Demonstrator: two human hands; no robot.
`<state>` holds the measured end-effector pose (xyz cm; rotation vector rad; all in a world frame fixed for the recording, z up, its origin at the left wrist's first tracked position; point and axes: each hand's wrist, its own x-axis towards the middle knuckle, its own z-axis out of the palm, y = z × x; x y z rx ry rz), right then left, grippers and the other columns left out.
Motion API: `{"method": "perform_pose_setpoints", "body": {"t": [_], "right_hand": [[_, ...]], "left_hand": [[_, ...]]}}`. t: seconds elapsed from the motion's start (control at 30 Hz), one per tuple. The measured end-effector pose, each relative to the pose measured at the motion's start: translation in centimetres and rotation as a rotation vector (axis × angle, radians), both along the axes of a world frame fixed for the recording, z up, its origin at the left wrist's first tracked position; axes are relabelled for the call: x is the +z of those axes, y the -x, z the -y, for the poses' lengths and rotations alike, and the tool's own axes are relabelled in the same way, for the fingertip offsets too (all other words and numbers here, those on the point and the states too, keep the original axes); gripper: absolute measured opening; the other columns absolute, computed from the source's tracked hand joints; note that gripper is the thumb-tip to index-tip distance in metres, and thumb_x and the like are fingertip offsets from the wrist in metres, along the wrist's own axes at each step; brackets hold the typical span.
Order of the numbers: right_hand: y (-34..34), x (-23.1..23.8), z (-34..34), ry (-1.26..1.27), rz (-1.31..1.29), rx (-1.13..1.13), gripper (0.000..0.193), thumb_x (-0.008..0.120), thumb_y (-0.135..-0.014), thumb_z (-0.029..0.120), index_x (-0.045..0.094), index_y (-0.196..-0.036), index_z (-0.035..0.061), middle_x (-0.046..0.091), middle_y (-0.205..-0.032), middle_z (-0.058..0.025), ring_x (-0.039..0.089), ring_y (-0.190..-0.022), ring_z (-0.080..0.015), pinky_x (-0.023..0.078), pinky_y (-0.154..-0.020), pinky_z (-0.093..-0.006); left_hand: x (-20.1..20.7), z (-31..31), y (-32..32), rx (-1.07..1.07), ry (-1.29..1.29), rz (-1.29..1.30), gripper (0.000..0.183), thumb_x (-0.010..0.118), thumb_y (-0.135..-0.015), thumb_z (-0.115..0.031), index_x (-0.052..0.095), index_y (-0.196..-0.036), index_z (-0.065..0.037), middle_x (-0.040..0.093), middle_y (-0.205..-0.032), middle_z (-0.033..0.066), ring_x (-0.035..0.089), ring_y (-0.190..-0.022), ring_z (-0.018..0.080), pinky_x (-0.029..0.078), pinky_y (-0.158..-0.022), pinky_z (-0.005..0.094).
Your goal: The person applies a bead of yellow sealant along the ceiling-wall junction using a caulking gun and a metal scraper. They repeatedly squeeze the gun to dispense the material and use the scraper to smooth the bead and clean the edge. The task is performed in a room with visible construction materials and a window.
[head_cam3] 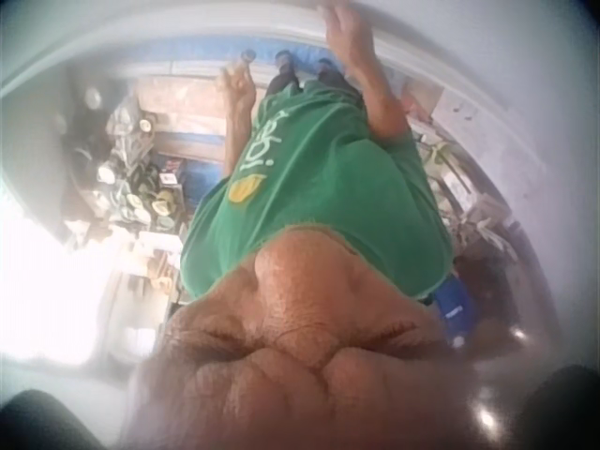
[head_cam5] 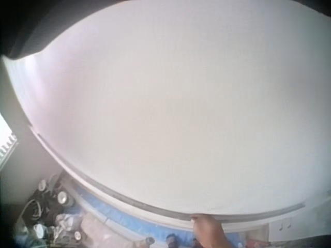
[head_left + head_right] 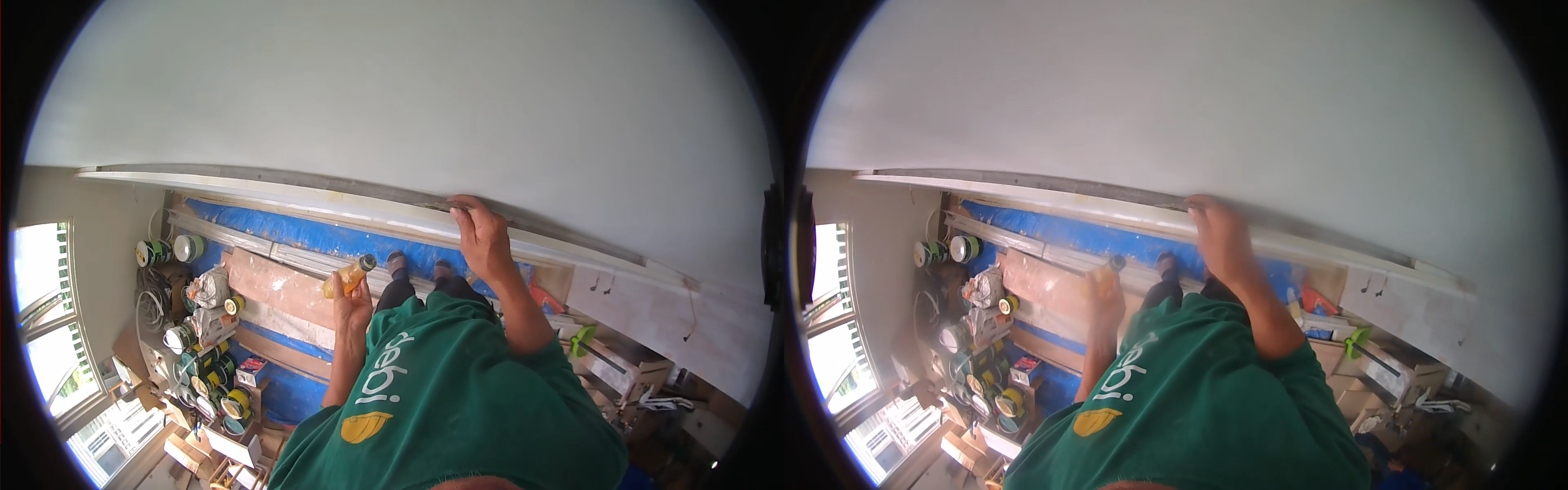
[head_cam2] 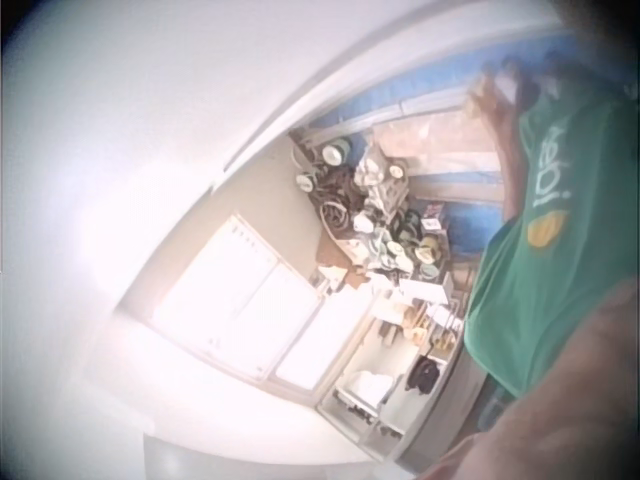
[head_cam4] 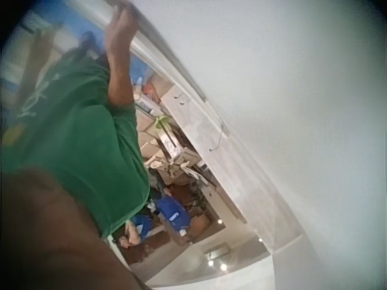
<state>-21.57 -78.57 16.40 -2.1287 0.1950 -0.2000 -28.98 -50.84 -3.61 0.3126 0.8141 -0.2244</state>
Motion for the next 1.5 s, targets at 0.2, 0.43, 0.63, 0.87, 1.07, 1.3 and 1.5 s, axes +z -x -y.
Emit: {"method": "perform_pose_setpoints", "body": {"t": [0.2, 0.43, 0.63, 0.87, 1.07, 1.3, 1.5], "right_hand": [[-0.1, -0.6, -0.3, 0.105, 0.155, -0.014, 0.013, 0.058, -0.091, 0.008, 0.061, -0.102, 0.0013, 0.064, -0.076, -0.0157, 0.06, -0.062, -0.0268, 0.049, -0.063, -0.0316], [-0.7, -0.7, -1.0, 0.309, 0.036, 0.044, 0.014, 0.058, -0.088, 0.005, 0.06, -0.102, 0.0011, 0.064, -0.078, -0.0194, 0.062, -0.074, -0.0382, 0.048, -0.067, -0.041], [-0.9, -1.1, -1.6, 0.229, 0.099, 0.026, 0.014, 0.058, -0.089, 0.005, 0.059, -0.103, 0.0019, 0.063, -0.078, -0.0182, 0.061, -0.072, -0.0357, 0.048, -0.068, -0.0392], [-0.7, -0.1, -2.5, 0.17, 0.168, -0.056, 0.013, 0.059, -0.09, 0.006, 0.062, -0.102, 0.0038, 0.064, -0.079, -0.014, 0.061, -0.072, -0.03, 0.048, -0.067, -0.0369], [-1.6, 0.1, -3.1, 0.285, 0.142, 0.015, 0.012, 0.06, -0.089, 0.007, 0.063, -0.1, 0.0037, 0.066, -0.082, -0.0151, 0.062, -0.074, -0.0331, 0.049, -0.068, -0.0384], [-2.1, -0.4, -4.3, 0.206, 0.114, 0.02, 0.012, 0.059, -0.089, 0.007, 0.063, -0.099, 0.0023, 0.066, -0.084, -0.0168, 0.063, -0.079, -0.0339, 0.05, -0.07, -0.0382], [-2.9, -0.3, -4.6, 0.216, 0.117, 0.153, 0.013, 0.059, -0.088, 0.004, 0.065, -0.099, 0.0024, 0.067, -0.087, -0.0159, 0.065, -0.078, -0.0322, 0.051, -0.07, -0.0364]], "left_hand": [[0.1, -0.2, -1.4, -0.009, 0.015, -0.032, 0.05, 0.068, -0.086, -0.037, 0.053, -0.115, 0.001, 0.063, -0.111, 0.0107, 0.064, -0.1, 0.0212, 0.058, -0.083, 0.0281], [0.2, -0.4, -2.3, -0.015, 0.006, -0.079, 0.054, 0.07, -0.085, -0.039, 0.053, -0.117, 0.0, 0.063, -0.111, 0.0102, 0.065, -0.099, 0.0204, 0.058, -0.08, 0.0277], [-0.2, -0.7, -2.6, -0.03, -0.001, -0.081, 0.054, 0.071, -0.084, -0.04, 0.053, -0.116, 0.0, 0.063, -0.111, 0.0095, 0.065, -0.098, 0.0198, 0.058, -0.079, 0.0266], [-0.3, -1.7, -3.0, -0.065, 0.021, -0.07, 0.053, 0.071, -0.083, -0.042, 0.055, -0.113, -0.002, 0.064, -0.109, 0.0084, 0.065, -0.096, 0.019, 0.058, -0.076, 0.0258], [-0.2, -1.7, -2.9, -0.071, 0.007, -0.084, 0.054, 0.071, -0.082, -0.042, 0.054, -0.114, -0.002, 0.064, -0.108, 0.0076, 0.065, -0.094, 0.018, 0.058, -0.074, 0.0254], [0.2, -1.7, -3.0, -0.061, 0.008, -0.071, 0.053, 0.071, -0.083, -0.043, 0.055, -0.113, -0.003, 0.065, -0.106, 0.0064, 0.065, -0.093, 0.0172, 0.058, -0.072, 0.025], [-1.8, -3.1, -2.9, -0.08, 0.0, -0.074, 0.053, 0.07, -0.083, -0.044, 0.056, -0.113, -0.004, 0.065, -0.105, 0.0059, 0.065, -0.091, 0.0169, 0.058, -0.072, 0.0251]]}}
